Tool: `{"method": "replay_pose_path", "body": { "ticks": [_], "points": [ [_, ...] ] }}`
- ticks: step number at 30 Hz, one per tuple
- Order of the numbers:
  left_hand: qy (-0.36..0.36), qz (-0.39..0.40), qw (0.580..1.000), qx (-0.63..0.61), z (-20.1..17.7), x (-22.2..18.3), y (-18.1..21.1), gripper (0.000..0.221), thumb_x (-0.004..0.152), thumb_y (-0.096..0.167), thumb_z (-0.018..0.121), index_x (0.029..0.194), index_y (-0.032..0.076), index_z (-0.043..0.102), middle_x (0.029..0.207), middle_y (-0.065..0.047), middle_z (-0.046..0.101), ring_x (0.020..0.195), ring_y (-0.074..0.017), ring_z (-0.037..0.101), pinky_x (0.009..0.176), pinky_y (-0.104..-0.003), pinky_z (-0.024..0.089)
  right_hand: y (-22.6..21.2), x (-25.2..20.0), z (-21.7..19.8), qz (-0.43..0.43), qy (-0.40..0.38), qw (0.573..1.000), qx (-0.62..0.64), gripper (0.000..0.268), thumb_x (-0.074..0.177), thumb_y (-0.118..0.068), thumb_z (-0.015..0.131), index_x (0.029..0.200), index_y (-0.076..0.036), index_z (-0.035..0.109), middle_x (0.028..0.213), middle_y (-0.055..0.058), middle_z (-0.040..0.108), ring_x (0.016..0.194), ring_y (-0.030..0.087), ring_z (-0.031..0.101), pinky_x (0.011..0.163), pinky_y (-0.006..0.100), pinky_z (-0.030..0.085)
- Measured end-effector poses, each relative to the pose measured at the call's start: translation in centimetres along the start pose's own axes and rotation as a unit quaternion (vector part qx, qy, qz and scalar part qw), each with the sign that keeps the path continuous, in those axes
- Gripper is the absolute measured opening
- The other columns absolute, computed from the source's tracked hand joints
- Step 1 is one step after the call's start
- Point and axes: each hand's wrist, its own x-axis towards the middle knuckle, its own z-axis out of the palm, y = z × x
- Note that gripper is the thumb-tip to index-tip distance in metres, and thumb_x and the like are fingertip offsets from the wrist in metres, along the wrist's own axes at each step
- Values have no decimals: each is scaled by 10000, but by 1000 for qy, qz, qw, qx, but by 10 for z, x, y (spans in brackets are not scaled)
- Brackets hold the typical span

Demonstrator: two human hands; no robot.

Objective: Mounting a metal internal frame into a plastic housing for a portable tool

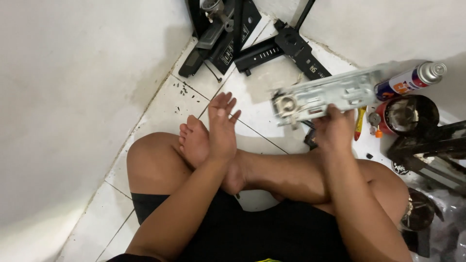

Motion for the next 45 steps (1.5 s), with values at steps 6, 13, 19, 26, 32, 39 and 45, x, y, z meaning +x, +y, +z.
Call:
{"method": "replay_pose_path", "body": {
  "ticks": [6, 13, 19, 26, 32, 39, 45],
  "points": [
    [8, 194, 974, 117, -8, 18, 64, 522, 1061, 506, 509, 1437, 153, 428, 1501, -91, 488, 1438, -262, 448, 1150, -433, 421, -13, 8, 4, -4, 26, 998, -62, 357, 1006, -106, 571, 1335, -193, 462, 955, 42, 519, 798, 262, 662, 720, 498, 724],
    [68, 85, 994, 23, -16, 35, 64, 330, 1060, 236, 386, 1377, 166, 447, 1382, -75, 555, 1295, -222, 535, 1017, -373, 441, 54, 15, 74, 23, 8, 984, -178, 479, 983, -72, 576, 1412, -102, 363, 1086, 194, 531, 898, 404, 700, 743, 625, 638],
    [69, 66, 995, 29, -14, 32, 65, 315, 1045, 208, 419, 1352, 156, 470, 1329, -65, 585, 1256, -198, 543, 996, -358, 440, 99, 16, 105, 45, -10, 969, -242, 514, 959, -69, 577, 1423, -56, 356, 1100, 208, 545, 894, 400, 704, 726, 598, 653],
    [42, 58, 994, 80, -6, 30, 76, 326, 1045, 180, 446, 1365, 124, 469, 1357, -94, 585, 1310, -214, 523, 1038, -350, 435, 129, 37, 91, 92, -34, 943, -319, 572, 922, -64, 580, 1438, 12, 345, 1121, 229, 567, 887, 394, 710, 701, 558, 676],
    [22, 70, 992, 99, -5, 29, 73, 311, 1063, 207, 474, 1365, 130, 476, 1364, -91, 583, 1327, -217, 515, 1057, -366, 421, 114, 30, 87, 118, -55, 913, -387, 609, 940, -101, 578, 1451, 97, 312, 1124, 268, 592, 877, 378, 724, 693, 490, 689],
    [2, 121, 982, 146, -6, 21, 68, 302, 1065, 186, 501, 1359, 117, 498, 1335, -98, 595, 1344, -233, 523, 1095, -397, 399, 87, 10, 85, 115, -133, 861, -478, 689, 991, -196, 606, 1476, 188, 302, 1041, 293, 669, 839, 357, 752, 693, 449, 678],
    [-14, 187, 952, 244, -8, 3, 66, 304, 1035, 140, 581, 1337, 126, 552, 1253, -71, 664, 1260, -204, 603, 1041, -340, 457, 44, -28, 79, -43, -226, 648, -726, 616, 1009, -294, 566, 1478, 93, 468, 1165, 351, 668, 1053, 468, 693, 791, 582, 605]
  ]
}}
